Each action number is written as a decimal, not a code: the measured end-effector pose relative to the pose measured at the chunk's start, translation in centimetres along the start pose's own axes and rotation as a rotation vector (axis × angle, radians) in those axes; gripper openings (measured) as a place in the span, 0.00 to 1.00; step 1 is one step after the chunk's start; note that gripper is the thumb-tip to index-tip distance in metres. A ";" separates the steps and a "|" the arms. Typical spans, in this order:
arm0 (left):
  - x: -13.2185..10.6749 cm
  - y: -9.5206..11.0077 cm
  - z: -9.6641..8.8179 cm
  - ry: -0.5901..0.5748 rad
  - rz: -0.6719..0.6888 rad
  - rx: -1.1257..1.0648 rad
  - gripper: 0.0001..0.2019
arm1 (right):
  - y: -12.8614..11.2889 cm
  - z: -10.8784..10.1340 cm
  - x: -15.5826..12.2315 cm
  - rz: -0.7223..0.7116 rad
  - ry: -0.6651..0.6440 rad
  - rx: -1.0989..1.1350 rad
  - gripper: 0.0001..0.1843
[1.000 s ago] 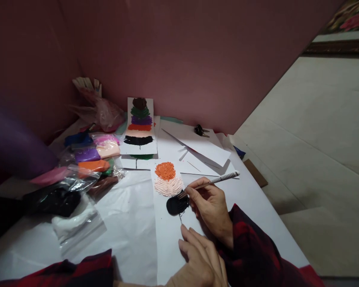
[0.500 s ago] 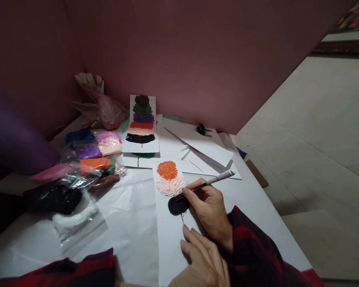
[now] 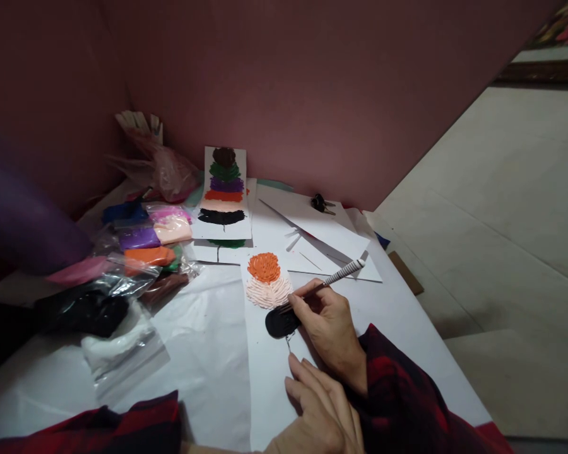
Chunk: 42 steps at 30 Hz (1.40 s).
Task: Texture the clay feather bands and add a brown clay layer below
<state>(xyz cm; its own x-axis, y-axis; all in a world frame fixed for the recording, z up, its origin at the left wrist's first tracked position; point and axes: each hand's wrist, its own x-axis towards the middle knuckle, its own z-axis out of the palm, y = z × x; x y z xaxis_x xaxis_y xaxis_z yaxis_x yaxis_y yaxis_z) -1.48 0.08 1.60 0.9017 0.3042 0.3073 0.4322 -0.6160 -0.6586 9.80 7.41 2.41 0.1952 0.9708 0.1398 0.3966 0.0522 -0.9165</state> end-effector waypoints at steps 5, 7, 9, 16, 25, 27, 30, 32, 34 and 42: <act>0.0 -0.6 -0.3 -0.008 0.018 0.018 0.16 | 0.0 -0.1 0.3 0.006 -0.003 0.007 0.07; 0.4 -0.7 -0.5 -0.004 0.018 0.025 0.14 | 0.0 -0.2 0.4 0.017 -0.008 0.009 0.07; 0.8 -0.8 -0.6 0.006 0.016 0.029 0.14 | 0.0 -0.2 0.5 0.021 -0.010 0.013 0.07; 1.6 0.1 0.0 0.102 -0.069 0.000 0.21 | 0.2 -0.3 0.5 0.027 0.008 0.034 0.07; 1.5 0.8 0.1 0.114 -0.128 0.017 0.23 | 0.6 -0.3 0.6 0.018 0.043 0.075 0.07; 1.5 0.8 0.2 0.114 -0.124 0.013 0.24 | 0.5 -0.4 0.7 0.017 0.043 0.058 0.06; 1.5 0.9 0.3 0.131 -0.132 0.014 0.23 | 0.3 -0.5 0.8 0.022 0.049 0.037 0.06; 1.5 0.9 0.4 0.146 -0.139 0.013 0.23 | 0.3 -0.5 0.9 0.027 0.054 0.031 0.07; 1.6 0.9 0.5 0.154 -0.146 0.009 0.23 | 0.2 -0.6 1.0 0.030 0.057 0.024 0.06; 1.5 0.8 0.3 0.138 -0.145 0.003 0.23 | 0.2 -0.8 1.4 0.016 0.079 0.009 0.05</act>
<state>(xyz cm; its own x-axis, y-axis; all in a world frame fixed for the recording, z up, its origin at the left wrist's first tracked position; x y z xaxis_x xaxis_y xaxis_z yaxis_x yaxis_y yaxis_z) 0.27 0.25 1.31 0.8229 0.2868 0.4905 0.5580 -0.5705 -0.6026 10.89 8.61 2.73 0.2723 0.9498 0.1539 0.3853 0.0390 -0.9220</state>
